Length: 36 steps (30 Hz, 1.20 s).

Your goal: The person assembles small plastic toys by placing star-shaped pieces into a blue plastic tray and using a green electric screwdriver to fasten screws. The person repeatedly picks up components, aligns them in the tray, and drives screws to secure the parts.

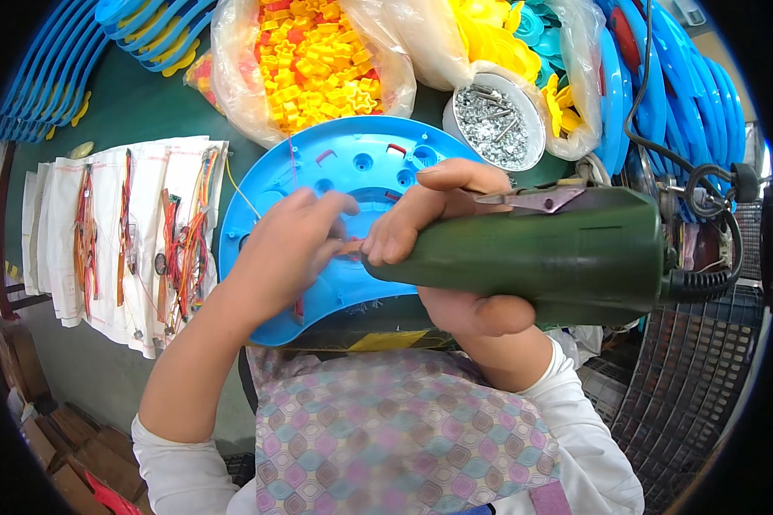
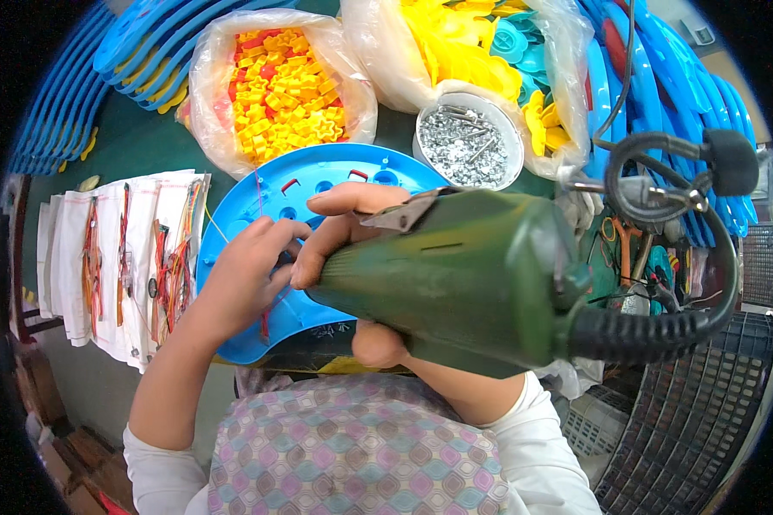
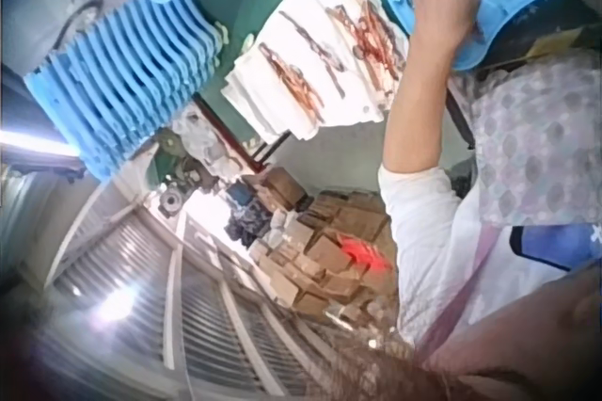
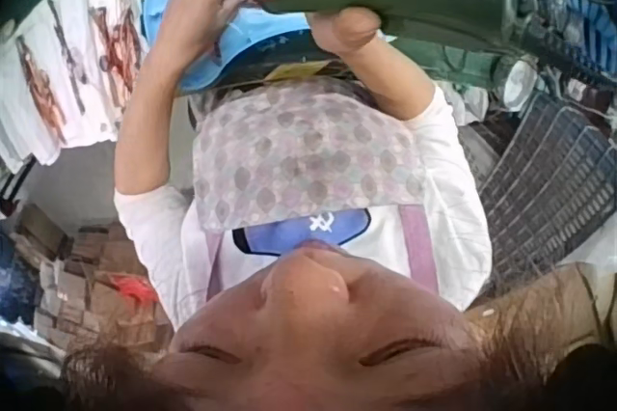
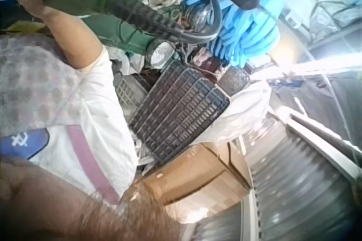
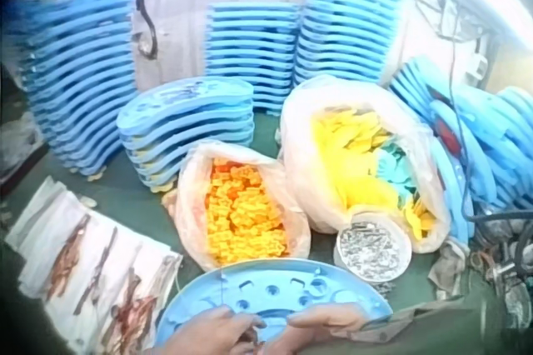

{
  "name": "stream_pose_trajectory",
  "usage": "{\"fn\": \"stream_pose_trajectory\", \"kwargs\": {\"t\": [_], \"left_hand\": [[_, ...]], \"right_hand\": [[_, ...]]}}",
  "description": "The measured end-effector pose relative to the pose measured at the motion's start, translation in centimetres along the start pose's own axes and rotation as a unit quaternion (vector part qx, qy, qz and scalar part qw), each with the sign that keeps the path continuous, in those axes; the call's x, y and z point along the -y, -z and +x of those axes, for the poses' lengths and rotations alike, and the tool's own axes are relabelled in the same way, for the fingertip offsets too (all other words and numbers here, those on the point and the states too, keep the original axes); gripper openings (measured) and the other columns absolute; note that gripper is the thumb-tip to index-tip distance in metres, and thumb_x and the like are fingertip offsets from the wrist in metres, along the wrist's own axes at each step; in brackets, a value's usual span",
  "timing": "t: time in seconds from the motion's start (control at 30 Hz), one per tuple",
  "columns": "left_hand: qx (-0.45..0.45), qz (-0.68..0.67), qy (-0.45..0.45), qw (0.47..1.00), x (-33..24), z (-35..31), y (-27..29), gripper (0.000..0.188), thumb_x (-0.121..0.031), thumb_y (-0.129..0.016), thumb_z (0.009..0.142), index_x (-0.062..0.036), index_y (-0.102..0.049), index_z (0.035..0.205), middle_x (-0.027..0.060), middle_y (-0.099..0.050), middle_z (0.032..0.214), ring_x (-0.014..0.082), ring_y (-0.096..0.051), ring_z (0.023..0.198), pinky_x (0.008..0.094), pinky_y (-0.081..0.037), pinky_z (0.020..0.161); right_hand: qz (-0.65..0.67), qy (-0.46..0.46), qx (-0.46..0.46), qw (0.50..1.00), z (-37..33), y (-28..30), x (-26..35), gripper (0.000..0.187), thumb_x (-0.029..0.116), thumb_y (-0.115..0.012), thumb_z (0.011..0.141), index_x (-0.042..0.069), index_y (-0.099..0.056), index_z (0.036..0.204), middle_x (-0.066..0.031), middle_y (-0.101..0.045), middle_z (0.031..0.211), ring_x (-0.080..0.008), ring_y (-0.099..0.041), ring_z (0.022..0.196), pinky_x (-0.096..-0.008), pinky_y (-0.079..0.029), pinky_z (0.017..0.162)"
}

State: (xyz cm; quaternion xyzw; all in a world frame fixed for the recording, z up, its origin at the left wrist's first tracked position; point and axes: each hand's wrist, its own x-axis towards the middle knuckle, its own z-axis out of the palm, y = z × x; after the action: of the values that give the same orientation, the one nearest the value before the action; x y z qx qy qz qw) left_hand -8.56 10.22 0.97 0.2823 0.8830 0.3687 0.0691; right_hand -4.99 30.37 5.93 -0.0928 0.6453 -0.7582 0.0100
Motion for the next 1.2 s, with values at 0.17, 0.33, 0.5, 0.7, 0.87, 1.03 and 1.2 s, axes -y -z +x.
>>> {"fn": "stream_pose_trajectory", "kwargs": {"t": [0.17,0.33,0.5,0.7,0.87,1.03,1.2], "left_hand": [[0.007,0.018,-0.003,1.000,0.0,0.1,0.1,0.033,-0.009,-0.075,0.083,-0.0084,-0.061,0.113,0.0119,-0.066,0.091,0.0335,-0.062,0.095,0.0448,-0.051,0.079],[0.033,0.015,-0.003,0.999,0.7,0.2,0.1,0.033,-0.007,-0.072,0.084,-0.0078,-0.060,0.114,0.0162,-0.063,0.093,0.0373,-0.061,0.095,0.0463,-0.050,0.079],[0.045,-0.010,-0.019,0.999,2.0,0.1,-0.3,0.031,-0.006,-0.069,0.084,-0.0081,-0.060,0.113,0.0182,-0.059,0.093,0.0395,-0.059,0.093,0.0481,-0.049,0.078],[0.026,-0.025,-0.031,0.999,1.3,-0.3,0.4,0.029,-0.006,-0.071,0.083,-0.0087,-0.062,0.110,0.0157,-0.061,0.093,0.0377,-0.060,0.093,0.0467,-0.049,0.080],[-0.014,-0.050,-0.071,0.996,-0.3,-1.3,0.1,0.023,-0.006,-0.077,0.079,-0.0089,-0.065,0.099,0.0107,-0.063,0.090,0.0330,-0.060,0.092,0.0433,-0.050,0.080],[0.024,-0.039,-0.129,0.991,-1.6,-2.2,-2.2,0.023,-0.005,-0.081,0.076,-0.0091,-0.068,0.095,0.0052,-0.066,0.090,0.0290,-0.060,0.088,0.0399,-0.049,0.079],[-0.035,0.002,-0.116,0.993,-1.0,-1.8,-3.7,0.020,-0.004,-0.079,0.078,-0.0094,-0.069,0.095,0.0058,-0.065,0.090,0.0288,-0.060,0.089,0.0400,-0.050,0.078]], "right_hand": [[0.016,0.011,0.015,1.000,0.7,-1.0,-1.6,0.117,0.091,-0.064,0.068,-0.002,-0.044,0.135,-0.0119,-0.067,0.088,-0.0214,-0.068,0.080,-0.0356,-0.058,0.078],[0.012,0.043,0.057,0.997,1.6,-1.1,-3.8,0.113,0.087,-0.067,0.068,-0.002,-0.046,0.134,-0.0107,-0.068,0.088,-0.0194,-0.068,0.080,-0.0323,-0.057,0.077],[0.023,0.097,0.143,0.985,2.6,-0.2,-4.2,0.109,0.084,-0.070,0.069,-0.002,-0.048,0.132,-0.0095,-0.069,0.089,-0.0173,-0.068,0.081,-0.0290,-0.056,0.077],[0.017,0.050,0.110,0.993,2.3,-0.5,-1.7,0.118,0.088,-0.066,0.069,-0.006,-0.046,0.137,-0.0101,-0.068,0.087,-0.0171,-0.068,0.079,-0.0301,-0.058,0.076],[0.062,0.118,0.030,0.991,1.4,1.0,-1.1,0.125,0.097,-0.054,0.071,-0.007,-0.041,0.140,-0.0130,-0.065,0.082,-0.0238,-0.067,0.073,-0.0390,-0.060,0.070],[0.108,0.207,0.044,0.971,1.4,3.7,-0.8,0.122,0.097,-0.050,0.074,-0.005,-0.042,0.140,-0.0125,-0.065,0.082,-0.0253,-0.067,0.071,-0.0409,-0.059,0.067],[0.130,0.190,0.018,0.973,0.2,4.2,-0.3,0.119,0.096,-0.050,0.075,-0.004,-0.044,0.139,-0.0117,-0.065,0.081,-0.0248,-0.066,0.070,-0.0403,-0.058,0.065]]}}
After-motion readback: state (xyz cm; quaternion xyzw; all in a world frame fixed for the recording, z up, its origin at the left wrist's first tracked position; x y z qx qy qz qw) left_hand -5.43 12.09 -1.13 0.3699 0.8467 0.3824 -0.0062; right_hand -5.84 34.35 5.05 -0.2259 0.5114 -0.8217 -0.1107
